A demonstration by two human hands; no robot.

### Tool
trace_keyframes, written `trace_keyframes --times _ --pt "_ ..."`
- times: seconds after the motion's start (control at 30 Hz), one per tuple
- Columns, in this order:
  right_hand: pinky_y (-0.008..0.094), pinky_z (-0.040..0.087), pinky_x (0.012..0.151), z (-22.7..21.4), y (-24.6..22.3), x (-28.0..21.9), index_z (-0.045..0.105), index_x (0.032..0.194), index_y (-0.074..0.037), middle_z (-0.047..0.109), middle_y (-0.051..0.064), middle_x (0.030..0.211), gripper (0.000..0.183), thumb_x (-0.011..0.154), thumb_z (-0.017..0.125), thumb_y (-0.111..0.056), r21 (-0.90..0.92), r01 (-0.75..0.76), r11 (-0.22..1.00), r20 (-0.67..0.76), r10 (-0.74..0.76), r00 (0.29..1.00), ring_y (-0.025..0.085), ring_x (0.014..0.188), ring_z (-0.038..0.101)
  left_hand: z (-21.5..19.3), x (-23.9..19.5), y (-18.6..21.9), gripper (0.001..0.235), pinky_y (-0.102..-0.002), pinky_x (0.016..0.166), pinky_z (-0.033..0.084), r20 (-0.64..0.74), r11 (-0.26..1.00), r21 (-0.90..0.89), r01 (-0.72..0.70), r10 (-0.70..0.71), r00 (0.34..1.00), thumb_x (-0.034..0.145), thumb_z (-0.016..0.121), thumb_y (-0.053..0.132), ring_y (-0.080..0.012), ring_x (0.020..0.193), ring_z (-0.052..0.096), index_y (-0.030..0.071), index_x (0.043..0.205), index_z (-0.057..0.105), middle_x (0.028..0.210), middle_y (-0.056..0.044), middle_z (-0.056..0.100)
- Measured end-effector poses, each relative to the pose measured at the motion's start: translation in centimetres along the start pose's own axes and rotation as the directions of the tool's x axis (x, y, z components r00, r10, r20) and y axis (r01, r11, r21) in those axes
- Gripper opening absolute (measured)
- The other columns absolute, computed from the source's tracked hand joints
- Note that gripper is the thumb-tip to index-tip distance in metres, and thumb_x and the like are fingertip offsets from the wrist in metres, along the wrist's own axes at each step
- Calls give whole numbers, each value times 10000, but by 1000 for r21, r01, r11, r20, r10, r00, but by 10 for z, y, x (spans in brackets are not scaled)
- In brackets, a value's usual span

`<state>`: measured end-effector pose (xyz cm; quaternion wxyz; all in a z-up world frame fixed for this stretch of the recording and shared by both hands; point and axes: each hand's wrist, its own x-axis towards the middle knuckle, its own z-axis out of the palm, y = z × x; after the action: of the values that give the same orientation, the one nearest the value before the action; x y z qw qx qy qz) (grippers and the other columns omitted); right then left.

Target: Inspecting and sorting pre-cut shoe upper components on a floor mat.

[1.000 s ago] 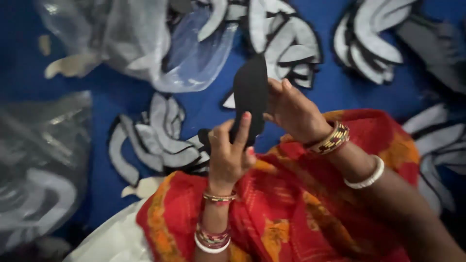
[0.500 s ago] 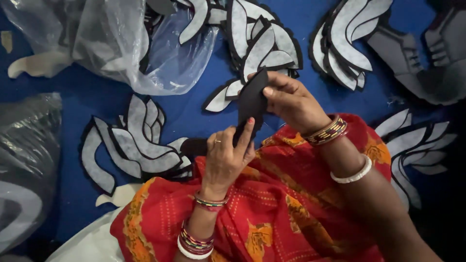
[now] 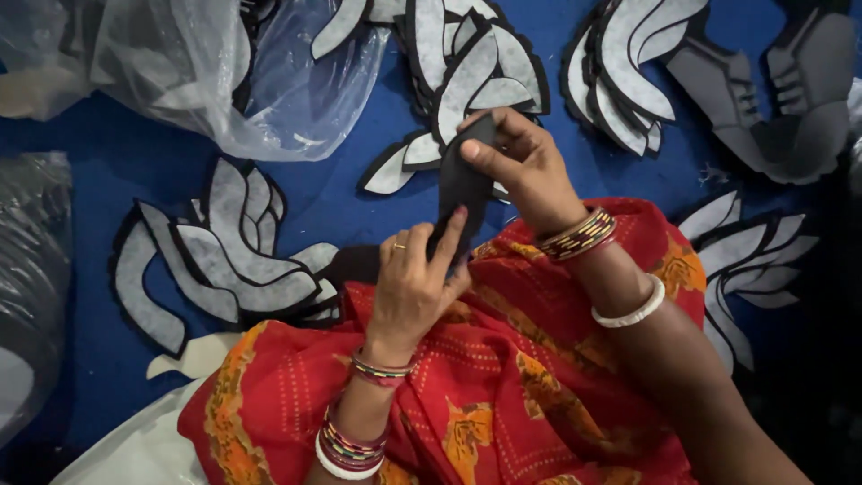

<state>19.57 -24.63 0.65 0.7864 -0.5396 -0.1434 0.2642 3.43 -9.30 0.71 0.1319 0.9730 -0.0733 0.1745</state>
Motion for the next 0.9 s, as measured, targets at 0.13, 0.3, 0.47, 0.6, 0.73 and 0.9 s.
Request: trace_keyframes --times 0.13,0.3,0.47,0.6,0.73,0.9 --pt "325 557 994 15 -30 4 574 1377 -79 690 40 1260 454 964 710 -209 213 -164 963 159 131 979 156 1158 669 -8 -4 -7 638 -461 989 505 -100 958 -285 -37 9 995 971 673 299 -362 1069 616 81 1535 469 1191 -204 578" --pt "333 544 1037 18 8 6 445 1471 -93 646 19 1267 613 933 728 -176 44 -225 973 211 211 955 146 1195 627 -2 -5 -12 563 -408 1070 525 155 275 -930 245 -312 937 1129 340 373 -322 1281 657 -32 1487 499 1426 -207 626" --pt "297 556 883 10 42 7 611 1217 -8 699 42 1054 347 942 784 -128 47 -236 971 18 235 972 139 987 664 47 -52 -42 528 -403 1038 539 299 111 -908 405 -506 809 1140 299 317 -312 1126 678 -92 1326 577 1279 -216 694" --pt "253 557 722 14 39 8 648 1087 -7 726 27 935 263 917 802 -135 -36 -173 984 -141 166 976 122 834 712 53 -55 -49 498 -381 1119 511 -74 817 -550 177 -259 963 1237 275 283 -284 1217 647 -146 1377 486 1380 -246 619" --pt "233 558 671 25 29 3 618 1174 -36 730 29 924 360 878 796 -137 -38 -167 985 -235 154 960 124 813 740 18 -13 -25 515 -344 1038 514 418 -137 -907 399 -424 803 1115 312 282 -262 1159 684 -91 1298 615 1289 -205 690" --pt "237 604 732 34 32 -4 554 1434 -49 654 52 1107 586 914 823 -81 -411 120 903 -241 -235 942 127 951 695 95 -92 -70 496 -415 1167 465 -113 938 -228 262 -293 949 1175 270 252 -376 1315 583 -91 1431 519 1443 -239 564"
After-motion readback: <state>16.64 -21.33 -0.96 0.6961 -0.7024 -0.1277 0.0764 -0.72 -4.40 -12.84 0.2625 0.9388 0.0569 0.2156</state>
